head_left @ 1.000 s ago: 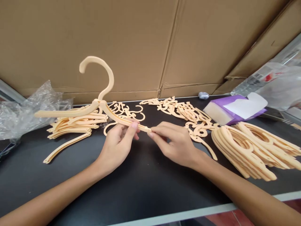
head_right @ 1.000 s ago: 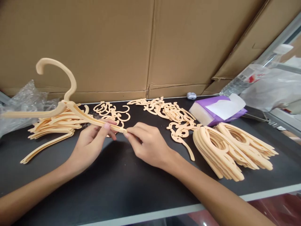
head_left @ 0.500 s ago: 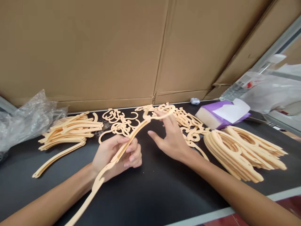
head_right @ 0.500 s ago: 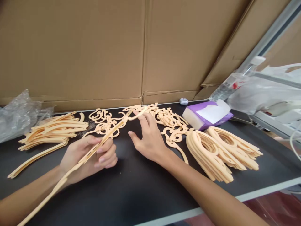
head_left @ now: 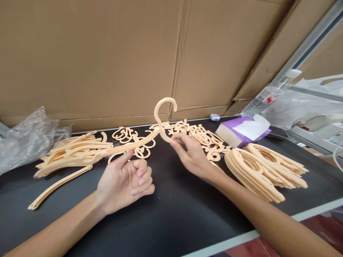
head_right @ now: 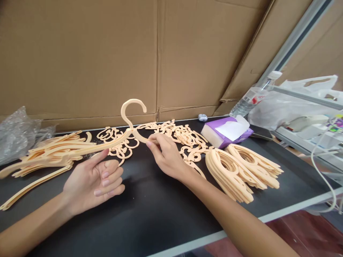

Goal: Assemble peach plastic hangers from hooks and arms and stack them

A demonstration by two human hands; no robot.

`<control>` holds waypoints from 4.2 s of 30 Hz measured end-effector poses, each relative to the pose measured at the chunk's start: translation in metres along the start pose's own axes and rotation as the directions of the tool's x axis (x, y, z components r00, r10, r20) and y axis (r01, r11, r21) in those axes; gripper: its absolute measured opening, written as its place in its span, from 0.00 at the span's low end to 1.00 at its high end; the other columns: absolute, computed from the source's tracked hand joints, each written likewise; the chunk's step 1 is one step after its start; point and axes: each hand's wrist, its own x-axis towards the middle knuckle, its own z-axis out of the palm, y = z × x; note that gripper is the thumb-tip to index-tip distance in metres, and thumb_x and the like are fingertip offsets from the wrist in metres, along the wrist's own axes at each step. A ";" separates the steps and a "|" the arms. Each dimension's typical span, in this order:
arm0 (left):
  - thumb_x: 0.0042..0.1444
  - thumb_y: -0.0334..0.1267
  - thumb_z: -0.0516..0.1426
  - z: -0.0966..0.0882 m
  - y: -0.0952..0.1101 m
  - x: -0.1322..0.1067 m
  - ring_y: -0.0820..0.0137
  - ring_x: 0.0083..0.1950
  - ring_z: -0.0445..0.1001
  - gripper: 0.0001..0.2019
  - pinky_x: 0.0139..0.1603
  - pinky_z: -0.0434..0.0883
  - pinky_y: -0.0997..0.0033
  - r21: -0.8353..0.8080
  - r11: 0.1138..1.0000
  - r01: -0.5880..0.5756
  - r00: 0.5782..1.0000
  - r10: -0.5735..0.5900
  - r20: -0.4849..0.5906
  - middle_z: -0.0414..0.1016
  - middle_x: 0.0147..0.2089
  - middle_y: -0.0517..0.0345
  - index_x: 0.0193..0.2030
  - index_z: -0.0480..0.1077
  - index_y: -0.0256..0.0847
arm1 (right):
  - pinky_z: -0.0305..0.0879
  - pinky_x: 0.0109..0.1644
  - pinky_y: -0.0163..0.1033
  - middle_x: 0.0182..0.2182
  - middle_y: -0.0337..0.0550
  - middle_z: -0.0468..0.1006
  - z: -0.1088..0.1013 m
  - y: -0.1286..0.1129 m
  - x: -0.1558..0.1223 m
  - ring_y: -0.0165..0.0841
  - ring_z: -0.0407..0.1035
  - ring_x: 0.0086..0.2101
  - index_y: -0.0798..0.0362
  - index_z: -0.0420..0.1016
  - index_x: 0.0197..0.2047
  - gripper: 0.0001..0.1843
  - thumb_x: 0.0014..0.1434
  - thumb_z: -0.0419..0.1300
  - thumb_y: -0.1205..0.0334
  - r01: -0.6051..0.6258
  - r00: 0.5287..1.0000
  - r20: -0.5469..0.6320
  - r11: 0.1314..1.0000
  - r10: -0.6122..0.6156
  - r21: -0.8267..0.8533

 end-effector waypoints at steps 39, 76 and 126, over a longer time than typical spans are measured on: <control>0.59 0.25 0.54 -0.016 -0.029 0.002 0.61 0.38 0.76 0.11 0.42 0.65 0.58 0.553 -0.831 -0.053 0.820 0.280 0.499 0.80 0.41 0.53 0.44 0.74 0.38 | 0.51 0.56 0.61 0.34 0.45 0.83 -0.017 0.034 0.011 0.51 0.67 0.49 0.49 0.82 0.29 0.10 0.58 0.63 0.55 -0.253 0.920 0.112 0.788 0.375 -0.562; 0.68 0.34 0.52 -0.014 -0.027 0.007 0.62 0.36 0.73 0.11 0.35 0.66 0.63 0.578 -0.816 0.019 0.848 0.320 0.423 0.74 0.34 0.52 0.33 0.69 0.39 | 0.60 0.29 0.35 0.23 0.36 0.75 -0.034 -0.016 0.009 0.29 0.67 0.24 0.52 0.77 0.35 0.13 0.64 0.60 0.52 -0.283 0.812 0.516 0.957 0.272 -0.060; 0.70 0.37 0.50 -0.020 -0.028 0.011 0.67 0.29 0.67 0.15 0.27 0.60 0.67 0.590 -0.808 -0.007 0.827 0.326 0.457 0.71 0.29 0.55 0.31 0.68 0.39 | 0.51 0.33 0.40 0.28 0.41 0.78 -0.021 -0.019 -0.003 0.33 0.67 0.28 0.47 0.80 0.32 0.13 0.65 0.58 0.58 0.077 0.736 0.641 0.912 0.221 -0.402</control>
